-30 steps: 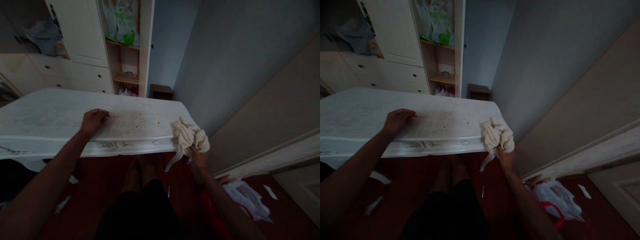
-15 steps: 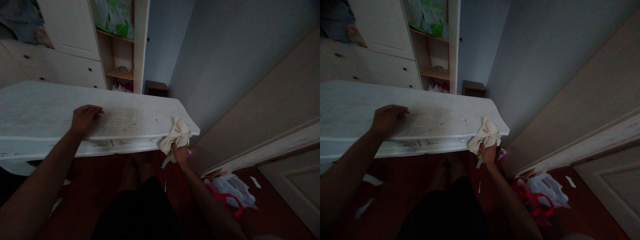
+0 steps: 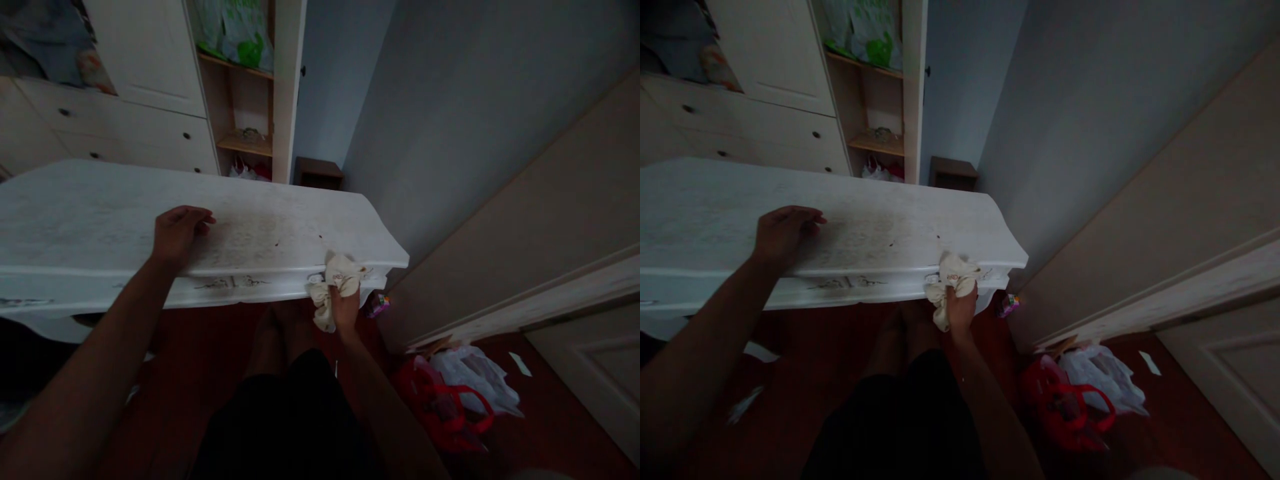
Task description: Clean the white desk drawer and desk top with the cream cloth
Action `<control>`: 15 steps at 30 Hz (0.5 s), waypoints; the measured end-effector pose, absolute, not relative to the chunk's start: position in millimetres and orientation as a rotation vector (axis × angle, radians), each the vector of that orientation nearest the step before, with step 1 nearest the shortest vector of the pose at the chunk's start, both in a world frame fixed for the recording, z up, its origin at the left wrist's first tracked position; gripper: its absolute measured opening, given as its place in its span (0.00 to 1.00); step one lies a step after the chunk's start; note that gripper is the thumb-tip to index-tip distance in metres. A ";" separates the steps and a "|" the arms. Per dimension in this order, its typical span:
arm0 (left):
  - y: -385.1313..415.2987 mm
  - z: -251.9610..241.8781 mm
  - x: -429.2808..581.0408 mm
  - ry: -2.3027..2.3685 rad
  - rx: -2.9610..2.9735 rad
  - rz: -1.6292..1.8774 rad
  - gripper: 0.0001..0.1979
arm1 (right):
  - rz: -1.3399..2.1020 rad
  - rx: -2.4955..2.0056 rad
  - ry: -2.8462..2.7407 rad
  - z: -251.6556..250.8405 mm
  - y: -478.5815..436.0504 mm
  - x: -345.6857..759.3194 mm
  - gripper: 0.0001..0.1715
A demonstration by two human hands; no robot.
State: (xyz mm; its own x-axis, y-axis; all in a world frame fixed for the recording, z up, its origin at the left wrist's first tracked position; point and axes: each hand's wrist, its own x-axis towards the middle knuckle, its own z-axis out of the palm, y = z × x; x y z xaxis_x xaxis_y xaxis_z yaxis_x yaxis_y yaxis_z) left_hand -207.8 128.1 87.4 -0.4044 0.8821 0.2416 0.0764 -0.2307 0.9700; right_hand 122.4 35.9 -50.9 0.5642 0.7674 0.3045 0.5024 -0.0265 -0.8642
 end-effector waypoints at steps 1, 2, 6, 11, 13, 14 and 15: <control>127.0 87.8 -207.6 1.409 1.183 1.705 0.07 | 0.299 -1.732 -1.154 -54.0 31.5 128.7 0.23; 125.9 88.3 -207.4 1.409 1.187 1.707 0.07 | 0.321 -1.786 -1.261 -55.7 26.4 135.7 0.20; 122.1 89.9 -207.7 1.438 1.212 1.672 0.07 | 0.384 -2.008 -1.538 -50.0 8.1 167.8 0.16; 121.3 90.0 -207.5 1.459 1.218 1.654 0.09 | 0.249 -2.034 -1.449 -32.6 9.1 197.2 0.19; 120.7 90.7 -206.5 1.459 1.210 1.656 0.08 | 0.204 -2.023 -1.411 -27.3 17.4 199.5 0.19; 120.2 91.2 -205.9 1.453 1.208 1.655 0.08 | 0.188 -2.032 -1.399 -25.2 22.1 198.2 0.19; 119.9 91.7 -205.4 1.441 1.210 1.653 0.07 | 0.172 -2.051 -1.394 -23.3 26.7 195.1 0.19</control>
State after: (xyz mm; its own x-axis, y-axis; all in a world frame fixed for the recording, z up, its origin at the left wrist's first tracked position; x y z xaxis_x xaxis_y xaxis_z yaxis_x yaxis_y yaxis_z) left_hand -205.4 119.9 91.7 -0.3827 0.8940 0.2330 0.1093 -0.2066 0.9723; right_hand 195.1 26.7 -23.3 0.4275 0.8718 0.2392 0.7874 -0.2291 -0.5723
